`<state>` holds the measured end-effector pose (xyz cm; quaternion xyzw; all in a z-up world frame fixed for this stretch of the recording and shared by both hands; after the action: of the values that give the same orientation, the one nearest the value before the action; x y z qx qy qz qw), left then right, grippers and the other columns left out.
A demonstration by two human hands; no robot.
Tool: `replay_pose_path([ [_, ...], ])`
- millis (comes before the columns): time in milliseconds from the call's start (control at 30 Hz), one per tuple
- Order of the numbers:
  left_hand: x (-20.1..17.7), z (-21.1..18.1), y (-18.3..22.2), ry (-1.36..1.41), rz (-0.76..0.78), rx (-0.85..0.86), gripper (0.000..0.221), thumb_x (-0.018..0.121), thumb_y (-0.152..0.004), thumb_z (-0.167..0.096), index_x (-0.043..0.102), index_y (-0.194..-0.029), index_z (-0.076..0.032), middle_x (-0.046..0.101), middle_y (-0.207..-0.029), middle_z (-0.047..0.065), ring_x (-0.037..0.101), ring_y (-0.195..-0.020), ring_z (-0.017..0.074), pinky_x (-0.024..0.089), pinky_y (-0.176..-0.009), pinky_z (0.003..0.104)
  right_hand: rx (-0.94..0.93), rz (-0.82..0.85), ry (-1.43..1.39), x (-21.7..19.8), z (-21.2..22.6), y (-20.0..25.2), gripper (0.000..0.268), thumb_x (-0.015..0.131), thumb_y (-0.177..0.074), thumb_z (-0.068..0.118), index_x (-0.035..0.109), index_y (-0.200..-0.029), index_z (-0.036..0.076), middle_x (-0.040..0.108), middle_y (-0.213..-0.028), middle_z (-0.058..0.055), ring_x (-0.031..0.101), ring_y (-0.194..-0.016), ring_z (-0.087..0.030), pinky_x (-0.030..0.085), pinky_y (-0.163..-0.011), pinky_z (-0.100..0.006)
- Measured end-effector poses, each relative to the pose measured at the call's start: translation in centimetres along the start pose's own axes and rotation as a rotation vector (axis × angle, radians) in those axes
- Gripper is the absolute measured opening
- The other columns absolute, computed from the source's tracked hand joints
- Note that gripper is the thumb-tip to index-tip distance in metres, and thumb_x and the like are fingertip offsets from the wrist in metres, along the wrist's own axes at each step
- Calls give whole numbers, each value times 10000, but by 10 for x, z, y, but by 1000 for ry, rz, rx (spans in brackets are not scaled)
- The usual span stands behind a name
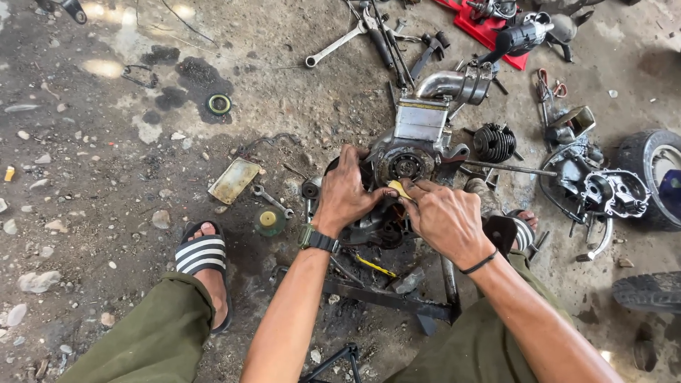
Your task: Cleaning residue and gasket material from a motorcycle engine block using a small scraping tool.
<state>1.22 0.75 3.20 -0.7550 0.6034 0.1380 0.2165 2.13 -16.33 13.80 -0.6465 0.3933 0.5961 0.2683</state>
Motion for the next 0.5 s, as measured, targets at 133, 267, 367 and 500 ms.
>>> replay_pose_path([
  [133, 6, 7, -1, -13, -19, -5, 788, 815, -723, -564, 490, -1237, -63, 561, -1164, 132, 691, -899, 533, 579, -785, 647, 33, -5, 26, 6, -4, -1, 391, 441, -987, 461, 761, -1134, 290, 766, -1168, 19, 777, -822, -344, 612, -635, -475],
  [267, 3, 1, 1, 3, -5, -29, 772, 799, -743, -567, 487, -1237, -64, 567, -1168, 135, 693, -917, 527, 577, -805, 647, 38, -29, 29, 2, 3, 2, 383, 459, -995, 421, 745, -1195, 264, 767, -1164, -20, 777, -798, -342, 614, -601, -450],
  [367, 1, 1, 0, 0, -13, -28, 746, 814, -756, -525, 486, -1243, -65, 573, -1163, 141, 696, -920, 525, 579, -807, 644, 26, 1, 18, -8, 4, 0, 407, 405, -1031, 413, 762, -1155, 260, 768, -1167, -44, 785, -809, -311, 623, -617, -423],
  [500, -2, 0, -1, -2, 38, -14, 800, 848, -711, -513, 491, -1251, -43, 562, -1174, 148, 690, -946, 537, 575, -814, 654, -22, 20, 35, -11, 6, -1, 376, 461, -1005, 407, 783, -1112, 246, 775, -1159, -44, 785, -824, -318, 622, -633, -417],
])
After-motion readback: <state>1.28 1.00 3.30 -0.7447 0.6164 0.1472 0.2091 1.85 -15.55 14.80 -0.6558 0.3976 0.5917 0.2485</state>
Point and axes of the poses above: each hand's wrist, its own y-axis away from the middle knuckle, its own x-axis out of the palm, z = x × y, the point moved 2 cm from there along -y, towards the middle knuckle
